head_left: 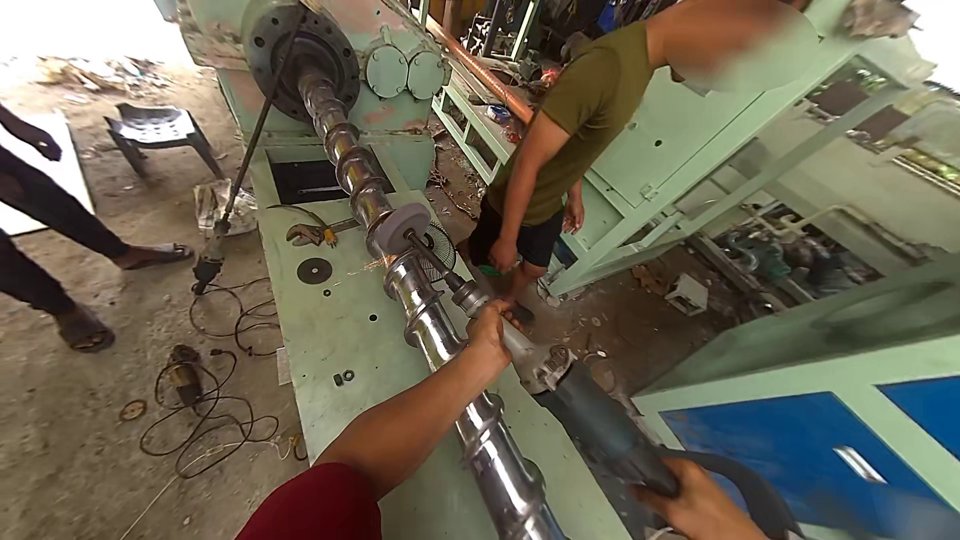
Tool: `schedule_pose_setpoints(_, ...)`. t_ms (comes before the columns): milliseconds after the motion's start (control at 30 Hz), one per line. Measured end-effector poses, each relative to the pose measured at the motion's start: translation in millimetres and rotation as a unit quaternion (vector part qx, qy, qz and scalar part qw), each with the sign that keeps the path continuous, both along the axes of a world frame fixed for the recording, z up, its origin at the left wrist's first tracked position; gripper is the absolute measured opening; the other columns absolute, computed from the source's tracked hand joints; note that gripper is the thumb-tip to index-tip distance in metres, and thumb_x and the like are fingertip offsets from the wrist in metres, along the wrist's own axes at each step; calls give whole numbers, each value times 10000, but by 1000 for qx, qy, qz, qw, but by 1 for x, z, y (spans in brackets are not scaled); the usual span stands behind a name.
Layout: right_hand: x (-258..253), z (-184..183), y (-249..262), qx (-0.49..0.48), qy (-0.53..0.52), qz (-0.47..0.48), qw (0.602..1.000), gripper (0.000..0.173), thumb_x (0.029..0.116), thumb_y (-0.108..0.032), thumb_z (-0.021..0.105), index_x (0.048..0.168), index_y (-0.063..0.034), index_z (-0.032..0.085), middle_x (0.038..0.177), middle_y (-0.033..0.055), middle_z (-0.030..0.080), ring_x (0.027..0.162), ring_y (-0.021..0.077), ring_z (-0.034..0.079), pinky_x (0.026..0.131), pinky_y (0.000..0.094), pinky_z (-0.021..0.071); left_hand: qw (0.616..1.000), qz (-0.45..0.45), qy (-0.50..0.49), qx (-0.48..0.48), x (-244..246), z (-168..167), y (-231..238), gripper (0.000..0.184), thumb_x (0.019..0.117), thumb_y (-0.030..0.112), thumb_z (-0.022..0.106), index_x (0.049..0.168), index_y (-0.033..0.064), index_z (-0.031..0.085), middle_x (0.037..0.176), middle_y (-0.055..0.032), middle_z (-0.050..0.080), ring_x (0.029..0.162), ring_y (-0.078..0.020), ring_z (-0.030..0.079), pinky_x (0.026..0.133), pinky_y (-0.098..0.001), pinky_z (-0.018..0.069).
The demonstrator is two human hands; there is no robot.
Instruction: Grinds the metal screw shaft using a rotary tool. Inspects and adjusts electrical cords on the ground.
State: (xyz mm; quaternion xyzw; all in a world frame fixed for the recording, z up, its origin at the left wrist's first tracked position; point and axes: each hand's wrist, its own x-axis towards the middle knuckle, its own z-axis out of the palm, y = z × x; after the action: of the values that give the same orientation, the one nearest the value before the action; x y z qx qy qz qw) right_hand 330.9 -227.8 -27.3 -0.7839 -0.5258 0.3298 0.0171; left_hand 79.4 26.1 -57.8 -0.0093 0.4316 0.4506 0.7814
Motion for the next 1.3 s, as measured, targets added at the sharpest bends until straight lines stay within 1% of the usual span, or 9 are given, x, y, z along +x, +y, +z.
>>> schedule_pose_setpoints(167, 8, -19, 4, -7, 55, -41, 998, 361, 747, -394, 844, 916, -93, 735, 759, 74, 704, 667, 221, 683, 664, 504, 573, 1000, 1, 26, -10, 15, -11, 12, 106, 937, 80, 628, 955, 67, 524, 708, -62, 523, 547, -176, 544, 517, -329, 529)
schedule_pose_setpoints(300, 12, -33, 7, -9, 122, -70, 990, 306, 758, -331, 850, 903, -89, 729, 687, 55, 679, 538, 180, 629, 547, 412, 558, 999, -10, 50, -6, 25, -22, 20, 112, 946, 104, 636, 976, 50, 543, 732, -75, 537, 568, -187, 554, 524, -339, 531)
schedule_pose_setpoints(433, 17, -44, 10, -11, 142, -76, 987, 300, 756, -327, 850, 899, -95, 725, 652, 48, 664, 505, 172, 611, 517, 386, 546, 998, -21, 58, -16, 32, -32, 27, 146, 929, 107, 653, 1000, 58, 537, 760, -80, 532, 588, -196, 548, 532, -359, 525)
schedule_pose_setpoints(600, 17, -43, 9, -7, 149, -79, 986, 290, 749, -311, 854, 902, -100, 726, 658, 45, 675, 500, 167, 617, 506, 370, 550, 998, -20, 52, -16, 32, -30, 27, 114, 937, 93, 641, 962, 63, 534, 731, -70, 524, 562, -185, 538, 513, -338, 515)
schedule_pose_setpoints(667, 14, -36, 8, -8, 141, -76, 987, 309, 752, -323, 853, 920, -100, 721, 677, 38, 675, 514, 158, 615, 522, 367, 549, 999, -15, 45, -10, 29, -27, 23, 116, 929, 85, 642, 956, 61, 532, 717, -67, 525, 554, -183, 543, 507, -335, 520)
schedule_pose_setpoints(833, 11, -19, 2, -1, 83, -31, 996, 360, 764, -382, 848, 928, -83, 731, 739, 61, 699, 617, 194, 667, 622, 450, 576, 1000, -3, 21, -2, 14, -15, 9, 110, 936, 91, 639, 968, 63, 538, 695, -58, 521, 546, -179, 544, 519, -338, 529)
schedule_pose_setpoints(1033, -8, 10, -4, -15, 30, -1, 999, 366, 796, -359, 840, 941, -41, 731, 799, 121, 705, 731, 259, 688, 727, 533, 562, 1000, 2, -6, 6, -8, -5, -10, 86, 963, 119, 597, 958, 91, 516, 694, -35, 501, 558, -172, 540, 552, -348, 535)
schedule_pose_setpoints(1233, -15, 24, -7, -18, 0, 18, 1000, 350, 790, -362, 837, 930, -57, 736, 796, 117, 699, 745, 265, 684, 726, 547, 547, 1000, 9, -21, 3, -20, 0, -22, 85, 971, 122, 576, 927, 103, 507, 685, -31, 492, 555, -172, 533, 560, -351, 537)
schedule_pose_setpoints(1300, -14, 27, -8, -14, -9, 27, 999, 368, 785, -381, 837, 952, -65, 745, 830, 125, 715, 796, 283, 701, 764, 568, 552, 1000, 13, -27, 1, -23, 2, -25, 86, 976, 127, 569, 923, 104, 505, 684, -30, 490, 551, -169, 529, 562, -348, 538)
